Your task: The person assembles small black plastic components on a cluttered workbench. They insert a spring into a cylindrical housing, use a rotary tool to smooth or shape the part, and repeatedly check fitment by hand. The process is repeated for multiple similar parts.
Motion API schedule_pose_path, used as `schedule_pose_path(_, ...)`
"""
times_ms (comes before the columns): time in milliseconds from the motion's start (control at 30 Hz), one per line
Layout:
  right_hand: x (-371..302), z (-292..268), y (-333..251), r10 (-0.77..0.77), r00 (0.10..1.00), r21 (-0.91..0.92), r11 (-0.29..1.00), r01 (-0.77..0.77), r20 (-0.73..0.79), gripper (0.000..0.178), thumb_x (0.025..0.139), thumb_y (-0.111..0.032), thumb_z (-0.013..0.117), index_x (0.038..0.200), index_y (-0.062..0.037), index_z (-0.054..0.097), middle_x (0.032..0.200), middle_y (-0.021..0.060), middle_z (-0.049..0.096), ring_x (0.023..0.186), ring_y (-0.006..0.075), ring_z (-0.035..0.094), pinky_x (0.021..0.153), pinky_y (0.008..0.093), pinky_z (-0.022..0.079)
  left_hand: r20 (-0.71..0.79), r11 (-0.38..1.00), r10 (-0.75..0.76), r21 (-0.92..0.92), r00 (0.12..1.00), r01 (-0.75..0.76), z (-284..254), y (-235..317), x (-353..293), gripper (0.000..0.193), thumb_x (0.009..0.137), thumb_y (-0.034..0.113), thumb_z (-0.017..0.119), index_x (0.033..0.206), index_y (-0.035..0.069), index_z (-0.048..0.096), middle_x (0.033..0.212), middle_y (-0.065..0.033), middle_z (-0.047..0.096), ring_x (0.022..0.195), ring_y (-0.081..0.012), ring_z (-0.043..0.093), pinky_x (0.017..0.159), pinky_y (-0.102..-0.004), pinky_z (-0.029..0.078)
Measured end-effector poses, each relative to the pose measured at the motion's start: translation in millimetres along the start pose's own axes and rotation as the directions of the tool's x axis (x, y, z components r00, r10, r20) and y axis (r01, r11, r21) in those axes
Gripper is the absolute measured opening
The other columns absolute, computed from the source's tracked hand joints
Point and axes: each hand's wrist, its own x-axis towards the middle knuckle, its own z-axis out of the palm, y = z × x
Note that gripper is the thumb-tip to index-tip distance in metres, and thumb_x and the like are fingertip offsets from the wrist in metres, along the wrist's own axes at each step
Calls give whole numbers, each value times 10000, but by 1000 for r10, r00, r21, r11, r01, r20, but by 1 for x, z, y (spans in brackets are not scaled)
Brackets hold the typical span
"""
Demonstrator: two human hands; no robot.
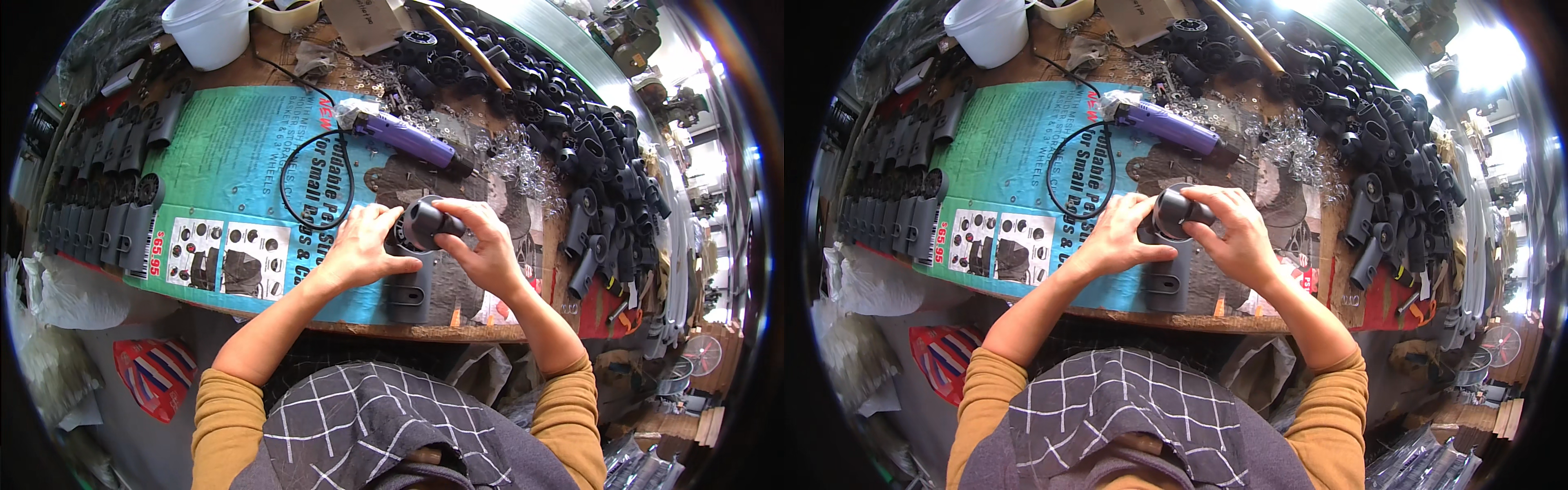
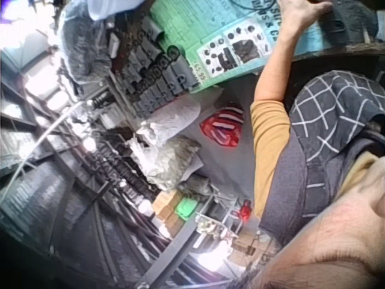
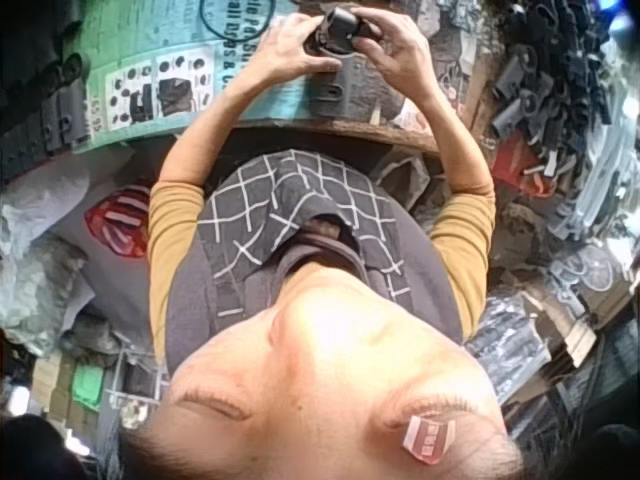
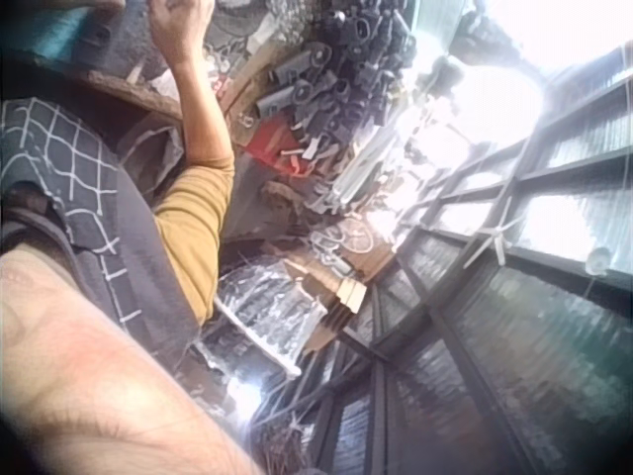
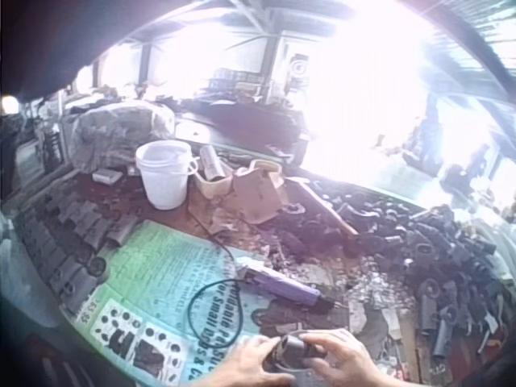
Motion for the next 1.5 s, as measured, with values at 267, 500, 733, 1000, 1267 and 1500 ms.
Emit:
schedule_pose_path(267,17,6,3,47,988,-80,996,-35,147,384,783,-122,721,1157,-89,641,1142,111,643,1084,307,561,960,415,439,49,999,7,-46,999,-5,-4,-3,4,882,695,541,776,1356,26,499,1247,-161,515,1199,-339,439,1056,-446,358)
schedule_pose_path(500,12,-9,3,197,978,273,939,-208,69,375,794,-47,709,1164,-66,645,1082,96,680,1019,212,628,926,339,472,71,999,19,-27,997,-17,-9,-4,1,922,707,523,775,1397,-1,458,1317,-184,486,1258,-343,408,1090,-432,333)
schedule_pose_path(733,12,-12,12,403,896,711,573,-407,188,365,908,-98,663,1249,-7,569,1083,70,668,997,114,610,909,284,473,-27,996,62,-65,998,-64,-12,4,-1,823,722,488,777,1343,16,515,1257,-163,538,1210,-334,450,1043,-431,367)
schedule_pose_path(1000,-14,-11,33,461,880,778,512,-365,110,372,912,-129,666,1254,-24,567,1065,76,675,984,102,611,909,282,466,-256,939,86,-303,963,-165,-7,29,4,225,804,216,738,965,59,724,824,-122,679,810,-282,621,761,-391,482)
schedule_pose_path(1267,-21,0,16,65,991,-286,953,-97,-118,511,750,-217,789,1224,-117,625,1173,111,626,1111,296,528,1049,427,335,-235,936,54,-327,970,-131,-2,26,0,254,783,215,752,977,56,712,829,-106,678,830,-277,619,771,-386,481)
schedule_pose_path(1500,4,20,-2,187,982,-8,982,-187,-40,249,796,-103,724,1032,-46,663,946,115,672,942,281,619,851,379,486,-196,993,119,6,973,-120,-2,14,-3,729,705,348,822,1301,24,554,1174,-133,590,1085,-305,522,970,-409,414)
